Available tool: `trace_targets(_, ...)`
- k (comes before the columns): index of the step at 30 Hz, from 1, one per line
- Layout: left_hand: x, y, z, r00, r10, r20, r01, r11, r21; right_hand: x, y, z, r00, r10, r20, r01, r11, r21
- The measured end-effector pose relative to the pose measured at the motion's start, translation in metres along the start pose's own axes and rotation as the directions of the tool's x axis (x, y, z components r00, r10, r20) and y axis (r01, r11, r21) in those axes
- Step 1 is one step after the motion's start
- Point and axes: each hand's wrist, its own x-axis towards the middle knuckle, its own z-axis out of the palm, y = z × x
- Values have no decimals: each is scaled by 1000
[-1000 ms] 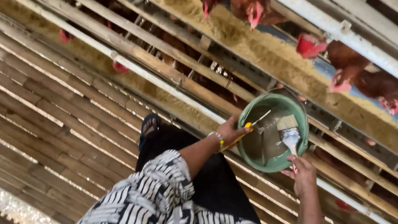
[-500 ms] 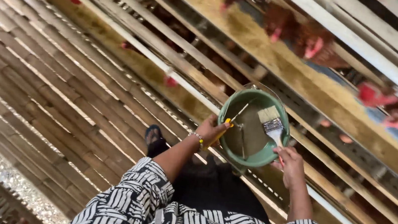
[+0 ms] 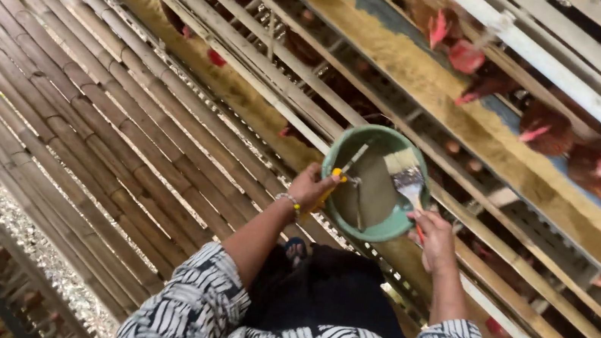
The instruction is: Using a brush to clean or apply a substance to a long pipe in a chicken coop while holding a bucket.
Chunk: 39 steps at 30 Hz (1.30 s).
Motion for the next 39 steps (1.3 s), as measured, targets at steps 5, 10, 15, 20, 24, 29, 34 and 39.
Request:
trace_targets(5,26,22,-93,998,-1,-68,1,1000,-1,49,-15,83,996,-38,78,40,999,-34)
trace_targets(10,45,46,-171,983,-33,-180,29,999,-23,88,-40,170,987,-43,153,51,998,-46)
trace_targets(15,79,74,-249,978,-28,-209,28,1000,-4,124,-65,253,980,-3,201,13,999,-49)
trace_targets(20,102,108,-319,982,-12,-188,20,999,45,153,-89,333,974,80,214,-69,996,-61)
trace_targets(24,155,106,-375,969,-20,-245,46,994,100,180,-91,388,966,95,242,-103,994,21)
trace_targets(29,226,126,-447,978,19,-209,27,977,213,211,-100,461,976,62,208,-83,992,96)
trace_targets(34,294,127,-509,993,4,-116,29,959,281,234,-86,527,991,96,95,-109,985,135)
trace_targets(39,333,153,-548,999,-18,-35,31,911,410,258,-82,581,988,152,-14,-153,985,-80)
